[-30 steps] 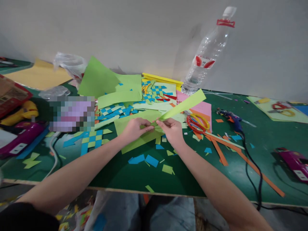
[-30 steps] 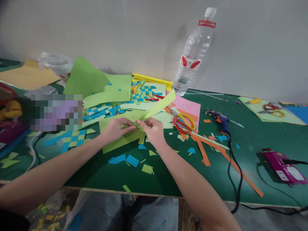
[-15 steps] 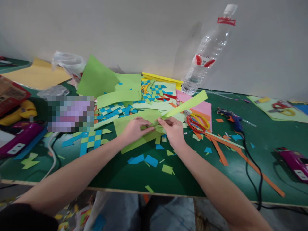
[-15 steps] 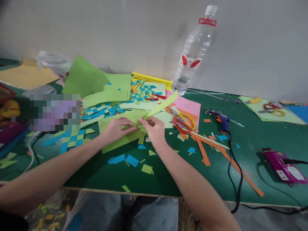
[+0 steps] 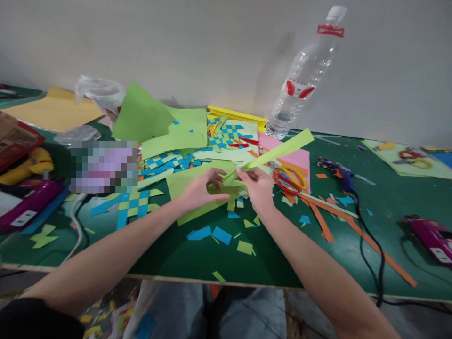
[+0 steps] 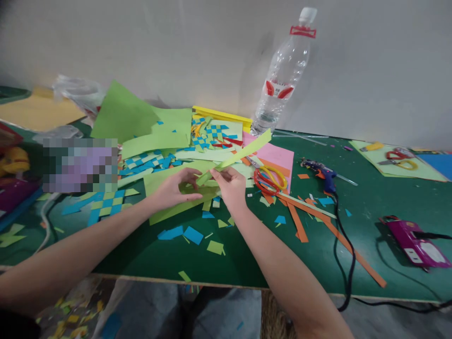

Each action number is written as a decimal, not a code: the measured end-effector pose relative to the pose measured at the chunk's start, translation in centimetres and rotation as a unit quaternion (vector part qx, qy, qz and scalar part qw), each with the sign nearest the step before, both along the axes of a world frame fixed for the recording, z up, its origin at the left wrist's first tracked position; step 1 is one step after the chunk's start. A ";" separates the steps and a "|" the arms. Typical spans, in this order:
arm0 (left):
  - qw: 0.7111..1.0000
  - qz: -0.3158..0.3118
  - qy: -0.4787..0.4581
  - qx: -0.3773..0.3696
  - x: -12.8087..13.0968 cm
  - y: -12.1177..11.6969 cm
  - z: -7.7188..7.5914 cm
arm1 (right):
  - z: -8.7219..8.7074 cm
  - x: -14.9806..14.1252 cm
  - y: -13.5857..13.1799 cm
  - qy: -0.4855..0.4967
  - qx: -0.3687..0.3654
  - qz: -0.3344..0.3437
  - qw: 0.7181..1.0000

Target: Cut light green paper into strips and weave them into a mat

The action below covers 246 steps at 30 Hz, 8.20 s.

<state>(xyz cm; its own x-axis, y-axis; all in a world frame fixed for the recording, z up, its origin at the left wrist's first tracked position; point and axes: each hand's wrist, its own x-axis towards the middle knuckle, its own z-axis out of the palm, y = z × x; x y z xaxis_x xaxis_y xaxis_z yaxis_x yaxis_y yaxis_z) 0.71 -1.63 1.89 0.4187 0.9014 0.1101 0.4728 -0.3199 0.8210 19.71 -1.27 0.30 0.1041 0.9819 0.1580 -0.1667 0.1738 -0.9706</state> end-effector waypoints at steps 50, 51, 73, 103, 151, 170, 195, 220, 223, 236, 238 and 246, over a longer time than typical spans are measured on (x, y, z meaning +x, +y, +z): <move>0.997 0.037 0.050 0.053 -0.3 0.5 0.3 | 0.7 -0.5 -0.9 -0.148 -0.050 0.029 0.987; 0.996 0.043 0.049 0.055 -0.3 0.5 0.3 | 0.7 -0.5 -0.9 -0.144 -0.048 0.028 0.988; 0.999 0.019 0.034 0.003 -0.4 0.5 0.3 | 0.2 -0.4 -0.7 -0.148 -0.072 0.040 0.985; 0.997 -0.035 0.051 0.045 -0.3 0.5 -0.1 | -0.1 -0.7 0.0 0.068 -0.069 0.071 0.993; 0.973 -0.199 -0.011 0.119 -0.3 0.0 0.6 | -0.3 0.1 0.9 0.106 -0.051 0.003 0.993; 0.987 -0.160 0.007 -0.015 -1.0 0.0 0.3 | 0.2 0.2 0.6 0.083 -0.045 -0.034 0.995; 0.986 -0.167 -0.002 -0.018 -0.5 -0.2 0.9 | 1.2 0.3 -0.5 -0.011 0.017 -0.130 0.991; 0.997 -0.052 -0.017 -0.054 -0.1 -0.2 1.0 | 0.6 -0.5 -0.7 -0.015 -0.031 0.123 0.992; 0.997 -0.061 -0.008 -0.048 -0.1 0.0 0.5 | 0.5 -0.5 -0.7 0.005 -0.036 0.112 0.993; 0.998 -0.047 0.037 0.008 -0.3 0.3 -0.1 | 0.2 -1.0 -1.0 0.012 -0.045 0.061 0.997; 0.998 -0.052 0.039 0.017 -0.3 0.4 -0.3 | 0.2 -1.0 -1.0 0.020 -0.056 0.060 0.996; 0.997 -0.065 0.048 -0.020 -0.5 0.6 -0.7 | 0.5 0.1 0.2 0.093 -0.094 0.099 0.986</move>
<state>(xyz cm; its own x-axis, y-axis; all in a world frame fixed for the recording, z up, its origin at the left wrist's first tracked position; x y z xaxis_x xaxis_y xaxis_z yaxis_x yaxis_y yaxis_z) 0.25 -1.08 1.15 0.5388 0.8419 0.0296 0.5060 -0.3514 0.7877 19.81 -1.08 0.79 -0.0825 0.9960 -0.0335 -0.3566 -0.0609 -0.9323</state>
